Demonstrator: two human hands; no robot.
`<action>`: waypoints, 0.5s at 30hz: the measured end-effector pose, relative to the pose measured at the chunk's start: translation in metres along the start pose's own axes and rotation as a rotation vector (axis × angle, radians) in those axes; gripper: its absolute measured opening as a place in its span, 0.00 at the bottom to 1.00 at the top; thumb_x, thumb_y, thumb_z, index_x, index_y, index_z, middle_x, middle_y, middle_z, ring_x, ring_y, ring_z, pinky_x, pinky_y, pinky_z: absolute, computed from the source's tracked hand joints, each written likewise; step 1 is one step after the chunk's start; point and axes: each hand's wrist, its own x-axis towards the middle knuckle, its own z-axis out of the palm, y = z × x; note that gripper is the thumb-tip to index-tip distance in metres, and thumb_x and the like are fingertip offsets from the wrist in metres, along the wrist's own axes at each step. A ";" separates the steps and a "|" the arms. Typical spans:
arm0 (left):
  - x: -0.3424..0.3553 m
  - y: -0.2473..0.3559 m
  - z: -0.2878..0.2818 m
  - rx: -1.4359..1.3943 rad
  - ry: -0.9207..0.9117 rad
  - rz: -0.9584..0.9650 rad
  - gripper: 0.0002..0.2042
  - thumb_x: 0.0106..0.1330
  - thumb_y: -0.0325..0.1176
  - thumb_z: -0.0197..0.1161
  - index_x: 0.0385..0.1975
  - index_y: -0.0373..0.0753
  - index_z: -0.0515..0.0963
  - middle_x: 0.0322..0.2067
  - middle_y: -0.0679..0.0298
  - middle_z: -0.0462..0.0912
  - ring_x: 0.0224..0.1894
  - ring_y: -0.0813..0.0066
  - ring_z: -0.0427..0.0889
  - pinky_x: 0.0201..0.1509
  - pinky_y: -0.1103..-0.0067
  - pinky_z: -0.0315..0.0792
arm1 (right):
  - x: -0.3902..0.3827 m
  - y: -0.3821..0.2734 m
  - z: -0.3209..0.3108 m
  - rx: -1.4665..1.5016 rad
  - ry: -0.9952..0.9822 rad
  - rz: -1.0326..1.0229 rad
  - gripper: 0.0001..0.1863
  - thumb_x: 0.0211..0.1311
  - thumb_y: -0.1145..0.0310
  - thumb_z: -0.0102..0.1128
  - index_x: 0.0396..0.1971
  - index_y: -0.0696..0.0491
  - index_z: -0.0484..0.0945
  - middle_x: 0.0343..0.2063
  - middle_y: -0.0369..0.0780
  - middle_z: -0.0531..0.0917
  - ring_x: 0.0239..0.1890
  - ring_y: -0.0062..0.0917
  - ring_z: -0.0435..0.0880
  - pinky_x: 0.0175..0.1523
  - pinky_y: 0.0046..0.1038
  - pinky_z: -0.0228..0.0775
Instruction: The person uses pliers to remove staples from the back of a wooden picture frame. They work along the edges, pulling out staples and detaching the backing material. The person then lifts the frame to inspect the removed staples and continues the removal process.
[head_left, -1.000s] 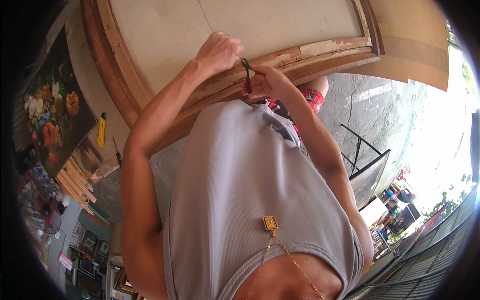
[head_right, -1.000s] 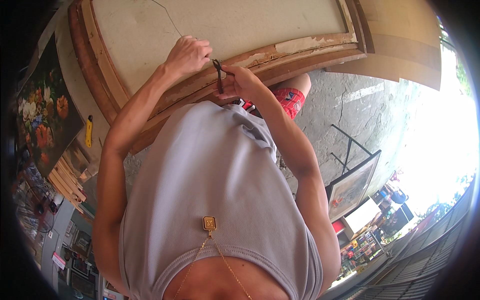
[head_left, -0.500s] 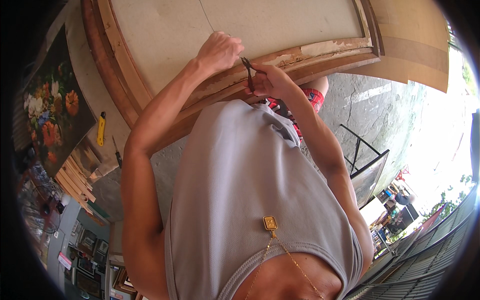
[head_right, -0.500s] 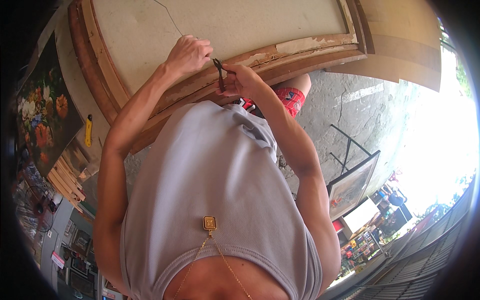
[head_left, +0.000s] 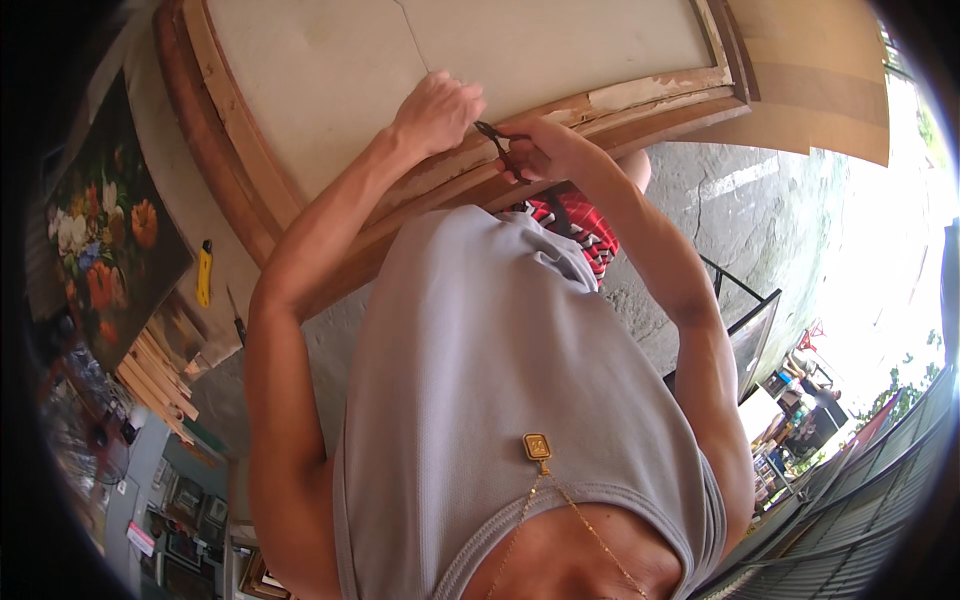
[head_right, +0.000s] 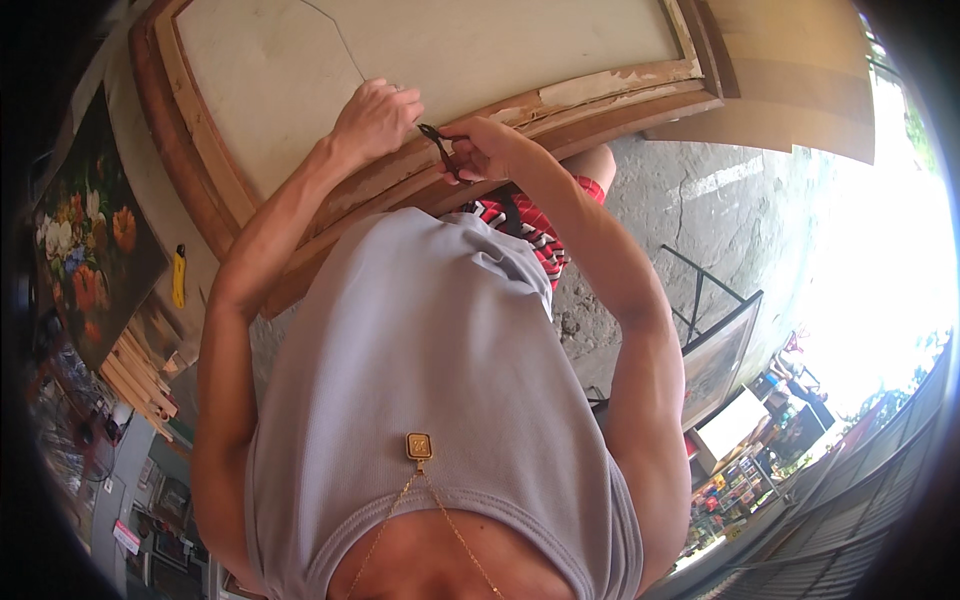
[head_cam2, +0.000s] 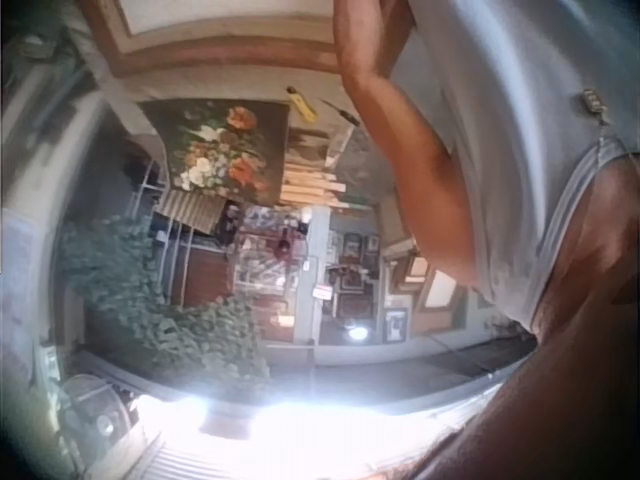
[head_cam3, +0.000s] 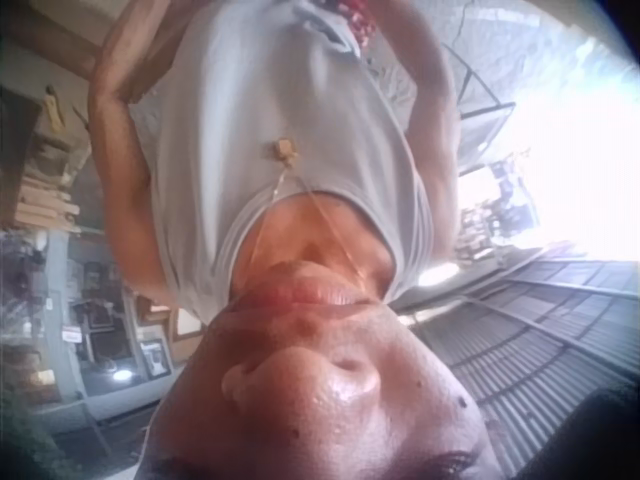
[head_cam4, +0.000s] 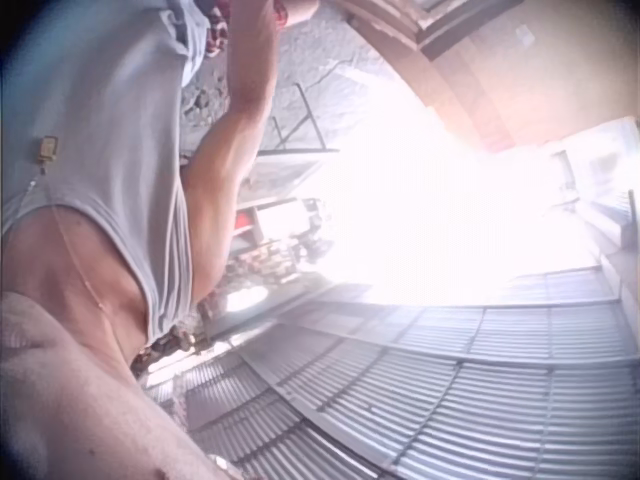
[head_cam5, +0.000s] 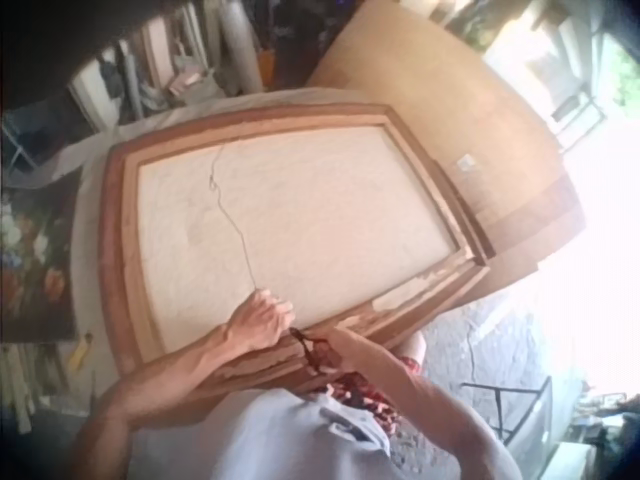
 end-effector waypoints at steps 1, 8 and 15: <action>0.001 0.000 0.000 0.005 0.003 0.013 0.05 0.52 0.28 0.56 0.17 0.41 0.76 0.22 0.64 0.75 0.29 0.67 0.79 0.36 0.72 0.68 | -0.004 -0.004 0.001 -0.019 0.005 0.002 0.20 0.64 0.55 0.52 0.15 0.50 0.66 0.26 0.45 0.81 0.25 0.34 0.82 0.21 0.20 0.67; 0.000 0.000 0.006 -0.004 -0.004 0.025 0.06 0.54 0.30 0.56 0.17 0.41 0.74 0.23 0.63 0.74 0.29 0.67 0.78 0.35 0.71 0.67 | 0.020 0.002 -0.008 0.005 0.094 0.031 0.14 0.64 0.55 0.52 0.31 0.52 0.72 0.22 0.46 0.79 0.20 0.32 0.80 0.19 0.23 0.66; -0.003 0.002 0.002 -0.019 0.006 0.008 0.05 0.54 0.31 0.57 0.18 0.41 0.74 0.23 0.61 0.76 0.29 0.63 0.79 0.35 0.69 0.68 | 0.006 0.032 0.044 0.184 0.292 -0.154 0.21 0.63 0.52 0.50 0.24 0.57 0.73 0.18 0.43 0.77 0.17 0.31 0.75 0.17 0.30 0.61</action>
